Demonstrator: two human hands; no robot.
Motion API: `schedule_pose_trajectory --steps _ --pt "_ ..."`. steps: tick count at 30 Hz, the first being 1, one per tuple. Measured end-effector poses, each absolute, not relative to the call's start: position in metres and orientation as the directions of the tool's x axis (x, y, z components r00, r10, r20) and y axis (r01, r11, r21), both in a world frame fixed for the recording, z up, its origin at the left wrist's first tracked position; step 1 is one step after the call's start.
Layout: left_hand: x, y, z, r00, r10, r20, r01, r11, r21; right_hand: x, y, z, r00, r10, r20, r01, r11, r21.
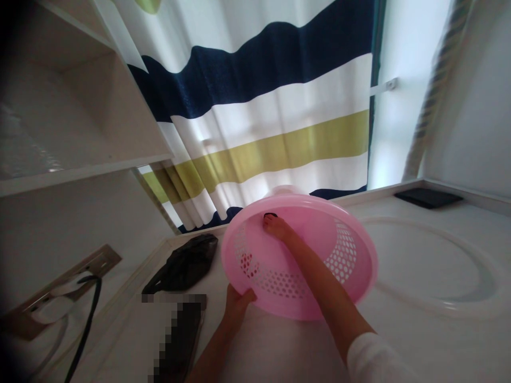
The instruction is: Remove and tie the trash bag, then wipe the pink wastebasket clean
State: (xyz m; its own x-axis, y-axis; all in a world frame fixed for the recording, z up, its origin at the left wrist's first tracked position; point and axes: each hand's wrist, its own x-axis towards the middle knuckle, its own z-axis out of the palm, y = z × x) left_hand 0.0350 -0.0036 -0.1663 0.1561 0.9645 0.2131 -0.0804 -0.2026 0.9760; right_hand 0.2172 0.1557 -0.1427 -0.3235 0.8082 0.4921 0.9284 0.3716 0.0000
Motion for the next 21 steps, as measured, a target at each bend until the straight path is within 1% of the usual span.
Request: schedule_pose_trajectory --steps 3,6,9,14,16,21 --pt "0.036 -0.001 -0.169 0.158 0.967 0.201 -0.087 -0.19 0.978 0.215 0.152 -0.161 -0.204 0.834 0.512 0.951 0.292 -0.098" --pt "0.038 0.0 -0.172 0.113 0.976 0.187 -0.083 -0.178 0.981 0.213 0.151 -0.174 -0.064 0.866 0.496 0.962 0.185 -0.199" --pt "0.04 -0.002 -0.173 0.07 0.98 0.188 -0.109 -0.18 0.978 0.211 0.152 -0.181 -0.003 0.877 0.48 0.966 0.126 -0.224" --pt "0.045 -0.006 -0.167 0.051 0.982 0.182 -0.176 -0.17 0.969 0.209 0.152 -0.185 0.123 0.866 0.486 0.959 0.022 -0.282" --pt "0.047 -0.006 -0.165 0.045 0.983 0.178 -0.187 -0.167 0.968 0.208 0.151 -0.185 0.145 0.869 0.474 0.958 -0.004 -0.286" --pt "0.051 -0.006 -0.163 0.128 0.983 0.129 -0.127 -0.113 0.985 0.209 0.15 -0.184 0.174 0.863 0.475 0.954 -0.028 -0.299"
